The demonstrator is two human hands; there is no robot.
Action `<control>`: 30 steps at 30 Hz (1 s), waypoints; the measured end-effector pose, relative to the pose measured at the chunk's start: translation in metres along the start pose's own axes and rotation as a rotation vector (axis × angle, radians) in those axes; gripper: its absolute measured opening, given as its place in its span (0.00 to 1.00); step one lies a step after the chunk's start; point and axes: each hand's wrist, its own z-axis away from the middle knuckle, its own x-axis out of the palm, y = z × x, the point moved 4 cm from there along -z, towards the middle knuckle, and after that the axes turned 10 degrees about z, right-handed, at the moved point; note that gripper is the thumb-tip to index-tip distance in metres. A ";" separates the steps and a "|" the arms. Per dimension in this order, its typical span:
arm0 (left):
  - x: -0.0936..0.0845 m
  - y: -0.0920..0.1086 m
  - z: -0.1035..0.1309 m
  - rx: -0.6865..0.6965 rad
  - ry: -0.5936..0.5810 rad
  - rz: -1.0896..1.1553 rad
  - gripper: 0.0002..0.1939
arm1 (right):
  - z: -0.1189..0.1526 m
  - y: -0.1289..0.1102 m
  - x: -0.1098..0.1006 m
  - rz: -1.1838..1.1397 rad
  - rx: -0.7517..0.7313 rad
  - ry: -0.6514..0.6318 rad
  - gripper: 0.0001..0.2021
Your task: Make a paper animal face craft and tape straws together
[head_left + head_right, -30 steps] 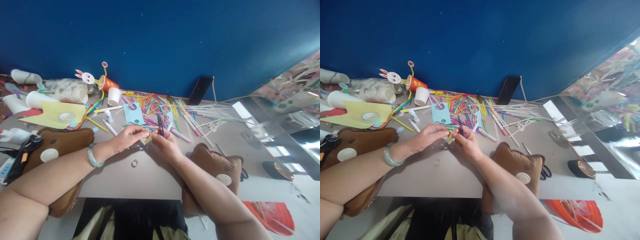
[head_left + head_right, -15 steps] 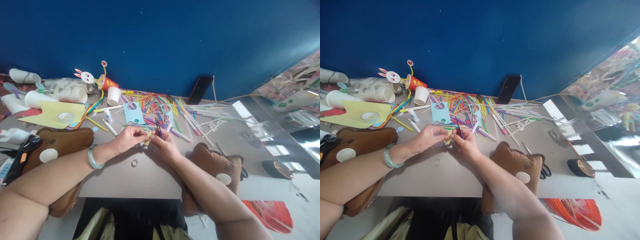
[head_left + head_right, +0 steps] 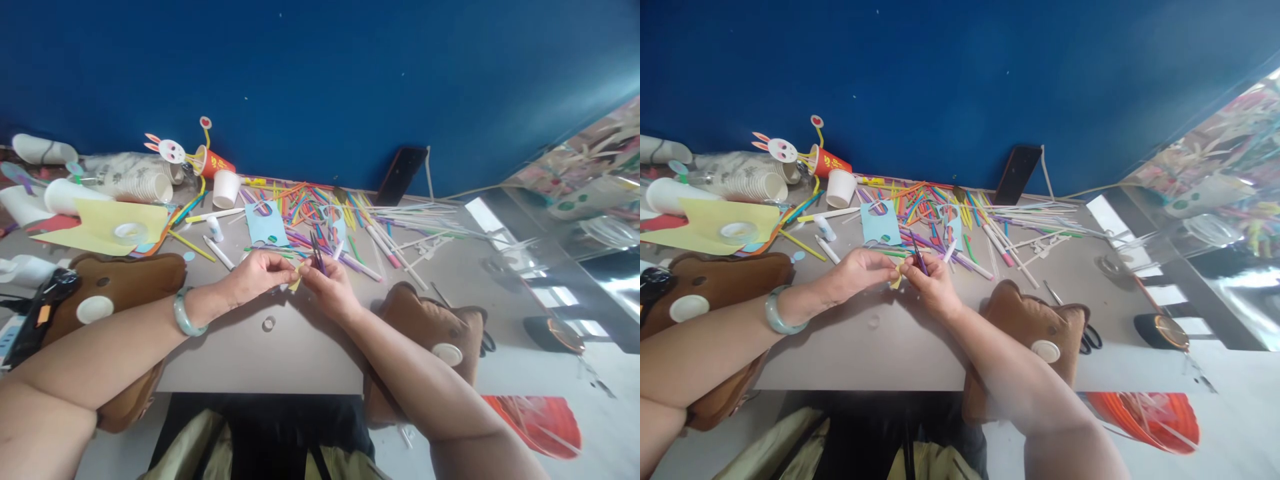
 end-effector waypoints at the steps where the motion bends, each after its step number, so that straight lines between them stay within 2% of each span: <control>1: 0.000 0.000 0.000 -0.005 -0.007 0.006 0.12 | 0.000 0.000 0.000 -0.002 0.002 -0.002 0.14; 6: 0.003 -0.001 0.001 -0.029 -0.046 0.042 0.10 | 0.000 0.000 0.000 -0.024 0.023 -0.003 0.14; 9: 0.003 0.001 0.002 -0.062 -0.028 0.103 0.11 | 0.000 -0.001 0.002 -0.027 0.024 -0.007 0.14; 15: -0.001 0.003 0.001 -0.095 0.115 0.257 0.12 | 0.000 -0.002 0.005 -0.051 -0.009 -0.045 0.15; 21: -0.004 0.005 0.000 -0.099 0.221 0.344 0.13 | 0.001 0.000 0.005 -0.007 0.015 -0.017 0.16; 30: -0.003 0.002 -0.001 -0.094 0.203 0.327 0.13 | 0.003 0.000 0.007 0.012 0.032 -0.029 0.15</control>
